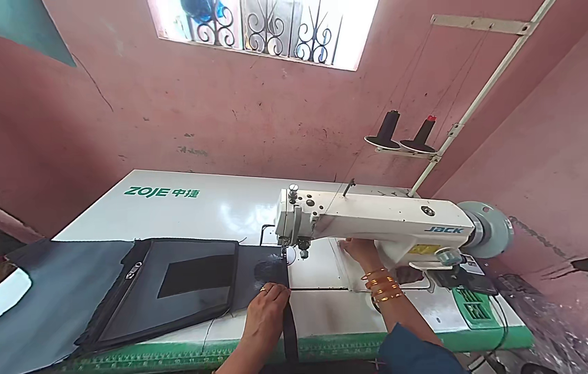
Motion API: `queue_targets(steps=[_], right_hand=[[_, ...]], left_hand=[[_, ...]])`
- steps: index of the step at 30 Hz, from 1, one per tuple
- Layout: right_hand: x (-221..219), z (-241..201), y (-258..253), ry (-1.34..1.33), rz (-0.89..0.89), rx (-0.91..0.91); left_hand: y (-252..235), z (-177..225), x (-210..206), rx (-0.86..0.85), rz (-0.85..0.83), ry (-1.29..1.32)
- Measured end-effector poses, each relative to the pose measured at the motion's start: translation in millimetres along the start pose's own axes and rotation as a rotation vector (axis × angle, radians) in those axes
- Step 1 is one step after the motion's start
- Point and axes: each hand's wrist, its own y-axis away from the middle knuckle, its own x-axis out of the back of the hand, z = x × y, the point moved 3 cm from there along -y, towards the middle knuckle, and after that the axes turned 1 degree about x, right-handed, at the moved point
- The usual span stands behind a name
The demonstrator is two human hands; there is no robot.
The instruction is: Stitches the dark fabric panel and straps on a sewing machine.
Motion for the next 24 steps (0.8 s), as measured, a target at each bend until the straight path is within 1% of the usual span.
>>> queue_targets(steps=[4, 7, 9, 10, 12, 13, 15, 16, 18, 19, 20, 21, 22, 23, 24], right_hand=[[-5, 2, -8, 0.09, -0.03, 0.033], [-3, 2, -7, 0.073, 0.004, 0.034], [-1, 3, -3, 0.056, 0.04, 0.043], [1, 3, 0, 0.049, 0.055, 0.044], [6, 6, 13, 0.038, 0.131, 0.058], [8, 8, 26, 0.026, 0.227, 0.144], [6, 17, 54, -0.07, 0.541, 0.514], [11, 21, 68, -0.131, 0.646, 0.651], [35, 23, 95, -0.247, 0.669, 0.764], [49, 22, 102, -0.275, 0.63, 0.796], [61, 20, 106, -0.28, 0.552, 0.836], [68, 15, 106, -0.239, 0.437, 0.877], [71, 6, 103, -0.157, 0.288, 0.895], [67, -5, 95, -0.063, 0.091, 0.87], [56, -17, 84, 0.022, -0.167, 0.771]], left_hand=[[1, -1, -5, -0.054, 0.021, -0.035], [-1, 1, -5, 0.015, -0.053, 0.027], [-3, 0, -3, 0.034, -0.074, 0.037], [-4, -3, -2, 0.02, -0.081, 0.048], [-6, -14, 0, -0.073, -0.074, 0.079], [-8, -20, 0, -0.13, -0.071, 0.094], [-11, -31, 0, -0.241, -0.044, 0.105], [-12, -34, -1, -0.286, -0.031, 0.098], [-12, -36, -2, -0.354, -0.023, 0.09], [-12, -37, -3, -0.377, -0.025, 0.088], [-13, -38, -2, -0.392, -0.027, 0.089], [-14, -38, -2, -0.395, -0.034, 0.092], [-14, -38, -2, -0.392, -0.036, 0.093], [-14, -37, -2, -0.386, -0.032, 0.087], [-13, -37, -2, -0.38, -0.024, 0.079]])
